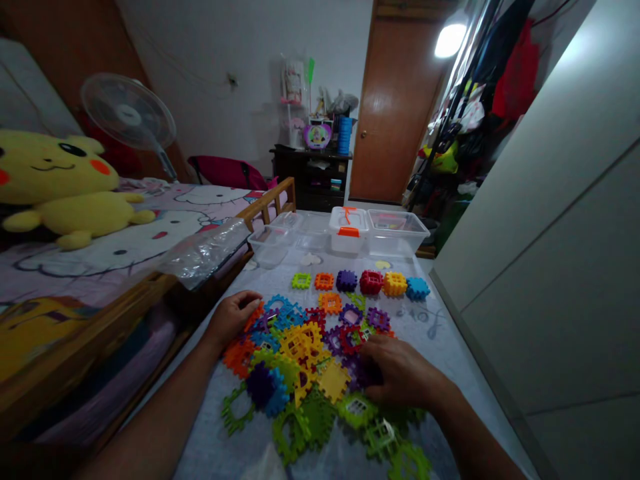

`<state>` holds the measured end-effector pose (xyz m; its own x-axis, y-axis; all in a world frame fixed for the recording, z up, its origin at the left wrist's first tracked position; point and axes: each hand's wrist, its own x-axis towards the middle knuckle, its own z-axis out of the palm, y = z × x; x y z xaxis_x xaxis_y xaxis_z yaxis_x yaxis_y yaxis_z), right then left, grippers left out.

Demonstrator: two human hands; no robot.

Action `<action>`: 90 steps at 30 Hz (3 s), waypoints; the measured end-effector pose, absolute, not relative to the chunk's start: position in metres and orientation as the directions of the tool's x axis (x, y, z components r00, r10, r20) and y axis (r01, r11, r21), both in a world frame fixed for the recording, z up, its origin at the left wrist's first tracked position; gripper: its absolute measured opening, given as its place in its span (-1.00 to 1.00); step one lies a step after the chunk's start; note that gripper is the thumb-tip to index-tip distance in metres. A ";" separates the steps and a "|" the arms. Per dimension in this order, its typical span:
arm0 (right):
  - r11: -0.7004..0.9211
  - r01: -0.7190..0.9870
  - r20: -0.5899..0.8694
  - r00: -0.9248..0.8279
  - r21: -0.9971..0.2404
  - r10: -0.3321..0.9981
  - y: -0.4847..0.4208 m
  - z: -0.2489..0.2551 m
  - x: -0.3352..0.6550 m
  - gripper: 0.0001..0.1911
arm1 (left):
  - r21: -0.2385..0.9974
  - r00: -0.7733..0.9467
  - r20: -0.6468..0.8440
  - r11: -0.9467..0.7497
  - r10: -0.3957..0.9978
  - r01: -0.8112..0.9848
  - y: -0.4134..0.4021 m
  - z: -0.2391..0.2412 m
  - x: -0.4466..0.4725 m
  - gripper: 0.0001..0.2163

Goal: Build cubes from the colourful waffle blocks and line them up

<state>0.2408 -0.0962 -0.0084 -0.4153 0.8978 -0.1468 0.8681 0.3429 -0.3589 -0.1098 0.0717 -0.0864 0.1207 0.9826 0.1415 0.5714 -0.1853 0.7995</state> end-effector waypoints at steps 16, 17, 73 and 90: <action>0.071 0.683 0.026 -0.076 -0.727 0.997 -0.071 -0.014 0.295 -0.74 | 0.818 0.103 0.138 -0.172 0.985 0.549 0.071 -0.084 -0.107 -0.65; 0.041 0.648 0.027 -0.032 -0.760 0.999 -0.069 -0.018 0.302 -0.74 | 0.816 0.108 0.139 -0.176 0.984 0.551 0.071 -0.084 -0.108 -0.65; 0.099 0.828 0.092 -0.057 -0.552 0.994 -0.048 -0.058 0.303 -0.45 | 0.838 0.145 0.100 -0.162 0.984 0.521 0.066 -0.072 -0.105 -0.62; 0.238 0.699 0.255 -0.081 -0.675 0.963 -0.057 -0.045 0.271 -0.34 | 0.577 0.582 0.316 -0.639 0.749 0.509 0.030 0.004 -0.028 -0.53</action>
<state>0.2707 -0.0574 -0.0454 -0.0812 0.9634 0.2554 0.6989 0.2377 -0.6746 -0.0279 0.0303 0.0043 0.5819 0.7493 0.3162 0.5086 -0.6387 0.5775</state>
